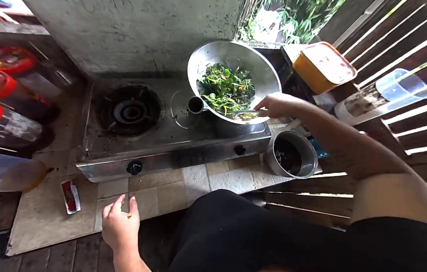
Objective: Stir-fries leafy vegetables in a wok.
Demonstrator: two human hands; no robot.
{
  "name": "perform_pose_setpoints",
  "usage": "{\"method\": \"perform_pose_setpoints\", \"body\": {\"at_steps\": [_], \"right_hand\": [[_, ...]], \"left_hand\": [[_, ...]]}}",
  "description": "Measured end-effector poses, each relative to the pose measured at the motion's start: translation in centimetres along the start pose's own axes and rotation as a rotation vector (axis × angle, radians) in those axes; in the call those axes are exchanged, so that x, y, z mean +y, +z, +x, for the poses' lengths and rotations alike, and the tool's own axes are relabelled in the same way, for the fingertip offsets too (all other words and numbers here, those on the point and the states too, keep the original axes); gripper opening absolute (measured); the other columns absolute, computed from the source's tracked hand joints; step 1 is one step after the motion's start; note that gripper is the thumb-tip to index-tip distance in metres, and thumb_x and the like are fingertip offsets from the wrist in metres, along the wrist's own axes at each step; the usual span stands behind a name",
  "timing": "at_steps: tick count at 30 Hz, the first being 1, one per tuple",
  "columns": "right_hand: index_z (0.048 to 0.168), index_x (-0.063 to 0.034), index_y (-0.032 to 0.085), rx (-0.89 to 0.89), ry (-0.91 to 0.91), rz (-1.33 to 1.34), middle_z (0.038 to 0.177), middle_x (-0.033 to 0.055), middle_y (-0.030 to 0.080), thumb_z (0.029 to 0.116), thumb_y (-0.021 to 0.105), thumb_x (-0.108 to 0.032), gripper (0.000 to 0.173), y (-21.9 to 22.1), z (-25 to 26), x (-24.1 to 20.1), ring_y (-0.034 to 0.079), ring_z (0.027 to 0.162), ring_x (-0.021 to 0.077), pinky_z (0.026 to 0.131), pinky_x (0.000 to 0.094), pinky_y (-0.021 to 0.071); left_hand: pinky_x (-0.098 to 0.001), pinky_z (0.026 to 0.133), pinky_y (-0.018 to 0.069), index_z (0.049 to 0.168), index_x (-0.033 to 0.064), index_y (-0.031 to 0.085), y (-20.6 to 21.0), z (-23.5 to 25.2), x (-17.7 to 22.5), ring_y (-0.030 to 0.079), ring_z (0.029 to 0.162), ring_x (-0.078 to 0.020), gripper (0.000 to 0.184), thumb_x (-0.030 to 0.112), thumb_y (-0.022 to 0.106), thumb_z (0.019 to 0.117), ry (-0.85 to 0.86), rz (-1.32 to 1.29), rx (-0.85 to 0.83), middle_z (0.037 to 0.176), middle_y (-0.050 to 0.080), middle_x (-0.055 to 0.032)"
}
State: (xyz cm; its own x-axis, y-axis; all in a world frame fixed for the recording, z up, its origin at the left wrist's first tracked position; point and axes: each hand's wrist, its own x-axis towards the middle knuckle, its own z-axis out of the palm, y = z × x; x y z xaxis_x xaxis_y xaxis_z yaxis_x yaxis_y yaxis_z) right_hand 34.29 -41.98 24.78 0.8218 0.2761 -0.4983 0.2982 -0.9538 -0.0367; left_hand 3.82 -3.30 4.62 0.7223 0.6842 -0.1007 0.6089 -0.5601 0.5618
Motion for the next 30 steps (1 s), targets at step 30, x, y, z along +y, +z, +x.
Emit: {"method": "perform_pose_setpoints", "body": {"at_steps": [30], "right_hand": [[0.11,-0.0253,0.08,0.117,0.087,-0.365,0.1,0.0118,0.076,0.1015,0.063,-0.02,0.02,-5.5,-8.0,-1.1,0.07,0.097,0.0386,0.079,0.065,0.051]], "left_hand": [[-0.0633,0.1,0.0469,0.13,-0.0023,0.066,0.0,-0.2,2.3,0.06,0.121,-0.0469,0.037,0.021,0.064,0.1013,-0.05,0.001,0.005,0.132,0.061,-0.0296]]}}
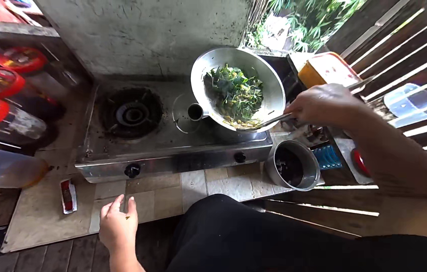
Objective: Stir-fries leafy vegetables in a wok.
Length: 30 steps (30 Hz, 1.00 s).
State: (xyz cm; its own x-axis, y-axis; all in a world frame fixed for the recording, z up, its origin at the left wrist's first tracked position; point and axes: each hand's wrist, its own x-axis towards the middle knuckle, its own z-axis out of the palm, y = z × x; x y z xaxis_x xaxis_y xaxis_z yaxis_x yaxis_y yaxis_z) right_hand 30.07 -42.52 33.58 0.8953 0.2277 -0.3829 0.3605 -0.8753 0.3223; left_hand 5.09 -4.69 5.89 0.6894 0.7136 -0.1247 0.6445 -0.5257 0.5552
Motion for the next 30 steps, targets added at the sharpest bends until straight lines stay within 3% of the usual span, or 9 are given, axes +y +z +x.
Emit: {"method": "perform_pose_setpoints", "body": {"at_steps": [3,5,8,11,16,20,24,30], "right_hand": [[0.099,0.0002,0.074,0.068,-0.043,-0.106,0.097,0.0226,0.07,0.0963,0.06,0.001,0.015,2.9,0.2,-4.8,0.069,0.092,0.0436,0.073,0.0591,0.0531],[0.105,0.0135,0.065,0.12,0.031,-0.112,0.104,0.0301,0.064,0.0963,0.054,0.008,0.015,5.7,2.1,-7.6,0.067,0.097,0.047,0.076,0.0581,0.0543],[0.116,0.0203,0.056,0.217,0.087,-0.08,0.111,0.0341,0.062,0.1011,0.044,0.009,0.023,7.7,6.6,-8.8,0.066,0.102,0.0493,0.077,0.0577,0.0541],[0.115,0.0151,0.062,0.324,0.064,0.005,0.111,0.0351,0.062,0.0993,0.049,0.007,0.022,6.9,9.9,-6.5,0.065,0.102,0.052,0.08,0.0619,0.0519],[0.109,-0.0062,0.075,0.215,0.167,0.165,0.112,0.0244,0.072,0.1,0.057,-0.011,0.02,2.5,8.7,-2.3,0.068,0.107,0.0467,0.083,0.0689,0.0502],[0.126,-0.0209,0.075,0.212,0.25,0.289,0.124,0.0182,0.071,0.1035,0.057,-0.021,0.028,2.0,7.3,0.6,0.064,0.121,0.0433,0.094,0.0701,0.0468],[0.129,-0.0227,0.074,0.231,0.324,0.372,0.131,0.0173,0.069,0.1041,0.057,-0.022,0.03,2.2,7.0,2.7,0.059,0.128,0.043,0.096,0.072,0.0439],[0.128,-0.0189,0.074,0.257,0.4,0.394,0.13,0.021,0.068,0.103,0.057,-0.021,0.03,1.9,7.9,3.1,0.059,0.127,0.0461,0.096,0.0722,0.0432]], "left_hand": [[-0.0627,0.099,0.0475,0.129,-0.0031,0.066,0.3,-0.2,-0.2,0.061,0.12,-0.0472,0.037,0.02,0.065,0.1009,0.015,-0.005,0.001,0.13,0.062,-0.0305],[-0.0626,0.099,0.0477,0.129,-0.0026,0.066,0.5,-0.3,-0.5,0.062,0.118,-0.0471,0.037,0.02,0.065,0.1008,0.02,-0.005,0.008,0.129,0.062,-0.0304],[-0.0625,0.098,0.0481,0.129,-0.0023,0.067,0.2,-0.4,-0.6,0.062,0.117,-0.0474,0.036,0.02,0.065,0.1004,0.029,-0.002,0.022,0.128,0.062,-0.031],[-0.063,0.097,0.0479,0.129,-0.0016,0.067,-0.2,-0.5,-0.7,0.062,0.117,-0.0476,0.036,0.02,0.064,0.1011,0.037,0.008,0.027,0.128,0.062,-0.0309],[-0.0613,0.097,0.049,0.13,-0.0012,0.067,-0.3,-0.7,-0.9,0.063,0.116,-0.0461,0.037,0.022,0.065,0.1009,0.018,0.008,0.038,0.128,0.062,-0.0303],[-0.0622,0.097,0.0485,0.13,-0.0017,0.067,-0.3,-0.7,-0.8,0.062,0.117,-0.0469,0.036,0.02,0.065,0.101,0.005,0.011,0.032,0.129,0.062,-0.0305],[-0.0631,0.098,0.048,0.131,-0.0027,0.065,-0.3,-0.3,-1.0,0.062,0.117,-0.0478,0.037,0.02,0.064,0.1011,0.028,0.007,0.019,0.128,0.062,-0.0318],[-0.0623,0.098,0.0478,0.13,-0.0028,0.066,0.1,-0.2,-0.4,0.062,0.117,-0.0473,0.037,0.02,0.064,0.1014,0.029,0.012,0.016,0.128,0.062,-0.0312]]}}
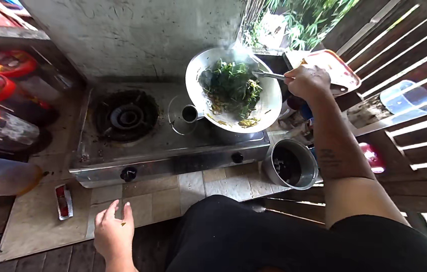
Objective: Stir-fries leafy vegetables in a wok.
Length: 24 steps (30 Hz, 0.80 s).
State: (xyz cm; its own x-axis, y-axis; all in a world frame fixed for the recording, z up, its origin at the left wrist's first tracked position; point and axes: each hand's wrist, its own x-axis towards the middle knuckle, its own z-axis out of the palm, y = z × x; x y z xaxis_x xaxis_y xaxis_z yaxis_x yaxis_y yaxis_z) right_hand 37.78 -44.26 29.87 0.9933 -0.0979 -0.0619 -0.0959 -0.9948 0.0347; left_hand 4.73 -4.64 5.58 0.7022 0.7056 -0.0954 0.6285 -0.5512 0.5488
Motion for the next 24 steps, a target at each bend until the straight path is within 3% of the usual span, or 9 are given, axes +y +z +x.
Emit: {"method": "perform_pose_setpoints", "body": {"at_steps": [5,8,12,16,19,24], "right_hand": [[0.111,-0.0049,0.074,-0.06,-0.156,-0.158,0.112,0.0245,0.072,0.0976,0.057,-0.007,0.022,4.7,0.1,-2.2,0.068,0.109,0.0463,0.085,0.0677,0.051],[0.103,-0.0039,0.073,-0.145,-0.207,-0.284,0.103,0.0225,0.073,0.0986,0.056,-0.006,0.017,3.2,-3.0,-2.9,0.07,0.102,0.0437,0.079,0.0633,0.0522],[0.111,-0.0136,0.078,-0.137,-0.192,-0.261,0.108,0.0177,0.074,0.1024,0.057,-0.017,0.022,-0.6,-4.6,-1.4,0.069,0.107,0.0419,0.083,0.0663,0.0512],[0.114,-0.0102,0.076,-0.042,-0.213,-0.136,0.113,0.0226,0.073,0.1005,0.057,-0.013,0.024,0.5,-3.3,-3.2,0.067,0.111,0.0463,0.086,0.0695,0.0489],[0.109,-0.0036,0.073,-0.125,-0.311,-0.213,0.108,0.024,0.071,0.0969,0.057,-0.003,0.021,3.7,-4.2,-5.4,0.068,0.104,0.0458,0.082,0.0657,0.0522],[0.1,-0.0039,0.073,-0.204,-0.385,-0.365,0.096,0.0196,0.072,0.1031,0.052,-0.006,0.022,1.3,-8.7,-5.2,0.071,0.096,0.0399,0.077,0.0577,0.0527]], "left_hand": [[-0.0621,0.099,0.0476,0.129,-0.0027,0.066,0.5,0.2,0.6,0.062,0.117,-0.0465,0.036,0.02,0.065,0.1008,0.012,-0.002,-0.005,0.128,0.063,-0.0303],[-0.0618,0.099,0.0475,0.129,-0.0033,0.066,0.6,0.2,0.6,0.062,0.117,-0.0467,0.036,0.019,0.064,0.1007,0.009,-0.008,-0.003,0.128,0.063,-0.0304],[-0.0622,0.099,0.0477,0.128,-0.003,0.067,0.7,0.5,0.3,0.062,0.117,-0.0468,0.036,0.02,0.065,0.1006,0.022,-0.005,-0.005,0.127,0.063,-0.0304],[-0.062,0.098,0.0484,0.128,-0.0022,0.067,0.6,0.6,0.7,0.063,0.117,-0.0465,0.036,0.02,0.065,0.1005,0.033,0.001,-0.007,0.128,0.063,-0.0303],[-0.0622,0.098,0.0483,0.128,-0.0027,0.067,0.5,0.6,0.8,0.063,0.116,-0.0461,0.035,0.019,0.065,0.1005,0.049,-0.005,-0.003,0.128,0.063,-0.0303],[-0.0639,0.1,0.0473,0.129,-0.0041,0.066,0.1,0.4,0.1,0.061,0.119,-0.0486,0.037,0.02,0.064,0.1012,0.035,0.003,-0.037,0.129,0.062,-0.0318]]}}
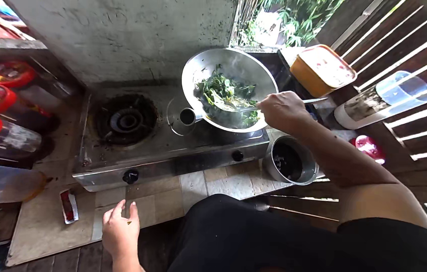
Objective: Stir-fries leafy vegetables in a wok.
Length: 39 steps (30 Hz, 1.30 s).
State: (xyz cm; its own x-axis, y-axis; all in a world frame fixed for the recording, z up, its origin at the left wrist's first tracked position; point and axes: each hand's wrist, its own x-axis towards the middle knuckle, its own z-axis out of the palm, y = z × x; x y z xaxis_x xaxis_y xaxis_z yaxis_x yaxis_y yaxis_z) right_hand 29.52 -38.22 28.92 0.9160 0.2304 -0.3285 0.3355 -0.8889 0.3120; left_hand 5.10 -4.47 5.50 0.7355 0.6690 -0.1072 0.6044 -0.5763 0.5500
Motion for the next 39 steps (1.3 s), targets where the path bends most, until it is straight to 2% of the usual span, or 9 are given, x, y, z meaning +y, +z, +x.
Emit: {"method": "perform_pose_setpoints", "body": {"at_steps": [5,9,14,19,26,29,32,36,39], "right_hand": [[0.097,0.0019,0.071,0.027,0.01,0.09,0.101,0.0234,0.071,0.0971,0.054,0.001,0.016,0.4,2.9,-1.3,0.069,0.1,0.0441,0.08,0.0625,0.0517],[0.117,-0.0127,0.076,0.095,0.041,0.182,0.116,0.0225,0.072,0.1,0.058,-0.013,0.025,0.1,4.7,3.4,0.065,0.113,0.0478,0.089,0.0727,0.0477],[0.108,-0.0194,0.08,-0.045,0.064,-0.091,0.107,0.0219,0.072,0.0984,0.068,-0.017,0.016,-5.6,-0.4,6.8,0.064,0.11,0.0478,0.086,0.0725,0.0465],[0.099,-0.0061,0.076,-0.124,0.032,-0.158,0.101,0.0226,0.07,0.1,0.06,-0.009,0.016,-3.5,0.2,2.4,0.066,0.103,0.0457,0.078,0.0665,0.0482],[0.116,-0.0156,0.078,0.065,0.02,0.029,0.119,0.024,0.07,0.1011,0.062,-0.015,0.022,-4.0,3.9,5.9,0.061,0.118,0.0492,0.09,0.0739,0.0447],[0.118,-0.0092,0.077,0.077,-0.006,0.074,0.122,0.0281,0.068,0.1017,0.062,-0.012,0.022,-4.2,6.4,7.8,0.058,0.124,0.0519,0.1,0.0737,0.0402],[0.124,-0.0141,0.075,0.083,0.116,0.141,0.128,0.0277,0.066,0.1035,0.061,-0.021,0.026,-4.8,7.2,8.3,0.056,0.127,0.0519,0.099,0.0763,0.038],[0.116,-0.0065,0.076,0.103,0.103,0.233,0.124,0.0289,0.066,0.0992,0.062,-0.016,0.023,-1.4,11.7,9.1,0.057,0.124,0.0523,0.097,0.0782,0.04],[0.112,-0.0039,0.075,0.097,0.041,0.193,0.118,0.0257,0.069,0.0948,0.06,-0.004,0.023,0.3,10.0,6.3,0.063,0.118,0.0476,0.095,0.0698,0.0469]], "left_hand": [[-0.063,0.1,0.0469,0.129,-0.0043,0.066,-0.1,0.1,0.7,0.061,0.119,-0.0478,0.037,0.02,0.064,0.1013,0.036,0.001,0.001,0.129,0.062,-0.0314],[-0.0613,0.1,0.0479,0.13,-0.0027,0.066,-0.3,-0.1,1.1,0.062,0.119,-0.0458,0.037,0.021,0.063,0.1018,0.064,-0.003,-0.005,0.131,0.062,-0.0301],[-0.0622,0.1,0.0471,0.128,-0.0037,0.067,-0.2,-0.8,0.2,0.062,0.119,-0.0464,0.036,0.02,0.065,0.1009,0.043,0.014,0.001,0.129,0.062,-0.0306],[-0.0602,0.101,0.0468,0.129,-0.0034,0.067,-0.2,-1.5,0.0,0.061,0.12,-0.045,0.036,0.02,0.065,0.101,0.019,0.005,0.018,0.129,0.063,-0.0292],[-0.0599,0.1,0.0478,0.128,-0.0039,0.067,-0.5,-3.0,-0.4,0.062,0.119,-0.0456,0.035,0.019,0.065,0.1009,-0.006,0.005,0.051,0.128,0.063,-0.0298],[-0.0618,0.1,0.0468,0.129,-0.005,0.066,-0.7,-3.3,-0.3,0.061,0.12,-0.0469,0.037,0.019,0.064,0.1016,-0.027,0.022,0.036,0.129,0.063,-0.031],[-0.0621,0.1,0.0472,0.129,-0.0044,0.066,-0.5,-3.4,0.1,0.061,0.12,-0.0466,0.036,0.02,0.064,0.1018,-0.034,0.034,0.038,0.129,0.063,-0.0306],[-0.0596,0.1,0.0482,0.129,-0.0032,0.066,0.0,-2.9,1.3,0.062,0.119,-0.0445,0.036,0.02,0.064,0.1015,-0.021,0.051,0.027,0.13,0.062,-0.0297],[-0.0594,0.1,0.0486,0.128,-0.004,0.067,0.4,-2.5,2.3,0.063,0.118,-0.0444,0.035,0.019,0.065,0.101,-0.005,0.045,0.037,0.129,0.063,-0.0299]]}}
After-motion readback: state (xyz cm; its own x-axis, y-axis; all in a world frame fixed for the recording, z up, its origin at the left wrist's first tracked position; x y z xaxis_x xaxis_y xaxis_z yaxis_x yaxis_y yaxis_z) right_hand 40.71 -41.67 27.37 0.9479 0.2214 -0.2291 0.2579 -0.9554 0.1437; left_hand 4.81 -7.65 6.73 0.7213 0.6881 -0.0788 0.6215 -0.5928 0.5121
